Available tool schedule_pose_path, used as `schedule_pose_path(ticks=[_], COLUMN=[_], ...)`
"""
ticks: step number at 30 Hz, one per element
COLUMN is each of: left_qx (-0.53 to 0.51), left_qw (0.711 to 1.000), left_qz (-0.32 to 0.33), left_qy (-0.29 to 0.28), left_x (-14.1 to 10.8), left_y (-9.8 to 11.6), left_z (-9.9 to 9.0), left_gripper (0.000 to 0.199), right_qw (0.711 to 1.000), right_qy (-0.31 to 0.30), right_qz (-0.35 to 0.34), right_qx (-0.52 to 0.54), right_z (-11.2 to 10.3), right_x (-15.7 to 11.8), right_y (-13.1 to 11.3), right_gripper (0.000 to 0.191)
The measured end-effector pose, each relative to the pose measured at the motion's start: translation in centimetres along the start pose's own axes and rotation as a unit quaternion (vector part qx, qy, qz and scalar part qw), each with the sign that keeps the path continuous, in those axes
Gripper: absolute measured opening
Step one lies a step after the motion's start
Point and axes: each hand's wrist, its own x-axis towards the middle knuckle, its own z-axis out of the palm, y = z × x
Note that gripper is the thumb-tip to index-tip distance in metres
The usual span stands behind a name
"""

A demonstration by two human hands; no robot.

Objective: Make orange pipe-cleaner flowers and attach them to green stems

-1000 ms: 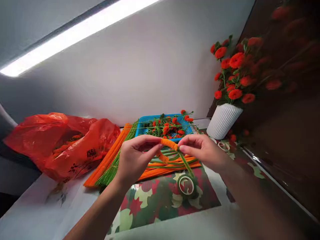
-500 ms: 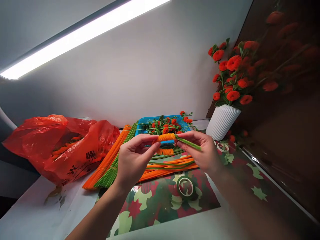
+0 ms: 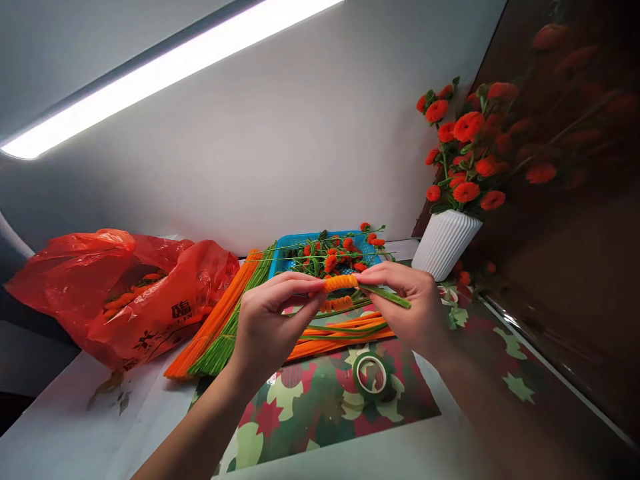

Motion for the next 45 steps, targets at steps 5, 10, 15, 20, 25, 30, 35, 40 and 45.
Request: schedule_pose_path(ticks=[5, 10, 15, 20, 25, 30, 35, 40, 45], left_qx=[0.015, -0.036, -0.112, -0.077, -0.053, -0.007, 0.01, -0.017, -0.072], left_qw=[1.0, 0.998, 0.984, 0.985, 0.989, 0.993, 0.991, 0.984, 0.965], left_qz=[0.019, -0.042, -0.139, -0.148, -0.14, -0.113, -0.109, -0.128, -0.153], left_qy=[-0.01, -0.002, -0.024, -0.038, -0.017, 0.03, 0.074, 0.125, 0.201], left_x=[0.0, 0.0, -0.1, 0.2, 0.5, 0.7, 0.8, 1.3, 2.2], left_y=[0.0, 0.4, 0.6, 0.2, 0.1, -0.2, -0.6, -1.2, -2.0], left_z=[0.0, 0.3, 0.3, 0.3, 0.1, -0.4, -0.9, -1.7, -2.9], left_gripper=[0.012, 0.017, 0.023, 0.017, 0.019, 0.017, 0.019, 0.017, 0.016], right_qw=[0.998, 0.994, 0.961, 0.95, 0.964, 0.979, 0.972, 0.966, 0.965], right_qy=[-0.022, 0.009, 0.079, 0.065, 0.035, 0.041, 0.035, 0.044, 0.07], right_qz=[-0.044, 0.077, 0.206, 0.239, 0.199, 0.158, 0.188, 0.193, 0.175], right_qx=[-0.026, 0.072, 0.164, 0.191, 0.17, 0.122, 0.139, 0.166, 0.183], right_z=[-0.2, 0.1, 0.3, 0.4, 0.4, 0.5, 0.4, -0.2, -0.6], right_x=[-0.1, 0.1, 0.5, 0.5, 0.4, 0.5, 0.6, 0.9, 1.3], right_y=[-0.2, 0.4, 1.9, 2.2, 1.7, 1.1, 0.4, 0.7, 1.4], right_gripper=[0.032, 0.022, 0.011, 0.016, 0.019, 0.02, 0.023, 0.025, 0.024])
